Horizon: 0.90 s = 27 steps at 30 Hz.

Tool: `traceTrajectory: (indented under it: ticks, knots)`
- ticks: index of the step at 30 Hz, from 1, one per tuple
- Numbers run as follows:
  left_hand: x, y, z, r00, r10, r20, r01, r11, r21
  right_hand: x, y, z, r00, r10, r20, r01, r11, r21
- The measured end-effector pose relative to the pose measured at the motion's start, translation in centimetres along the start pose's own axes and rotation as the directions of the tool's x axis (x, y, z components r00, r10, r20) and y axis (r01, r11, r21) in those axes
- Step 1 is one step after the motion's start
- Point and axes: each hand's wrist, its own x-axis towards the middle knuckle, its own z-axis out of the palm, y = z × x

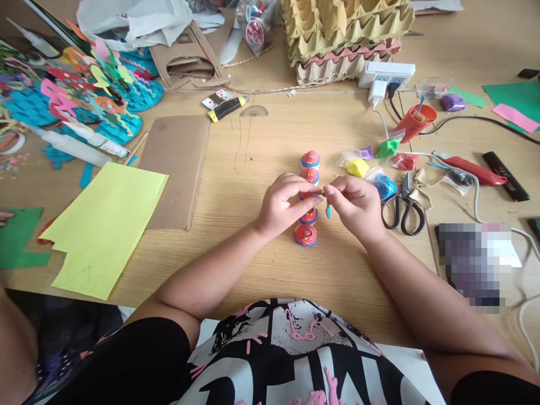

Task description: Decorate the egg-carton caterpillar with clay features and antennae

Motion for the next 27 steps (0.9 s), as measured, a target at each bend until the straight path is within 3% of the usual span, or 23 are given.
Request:
traceTrajectory:
  ticks: [8, 17, 27]
  knots:
    - [0.12, 0.23, 0.00, 1.000, -0.010, -0.013, 0.010, 1.000, -0.011, 0.15, -0.18, -0.01, 0.997, -0.060, 0.056, 0.062, 0.997, -0.040]
    - [-0.16, 0.17, -0.09, 0.987, -0.157, 0.020, 0.158, 0.981, -0.112, 0.27, 0.14, -0.19, 0.991, -0.064, 0.118, 0.067, 0.998, -0.021]
    - [0.10, 0.07, -0.15, 0.992, -0.125, -0.005, 0.124, 0.988, -0.090, 0.22, 0.32, -0.33, 0.994, -0.023, 0.103, 0.027, 0.999, -0.034]
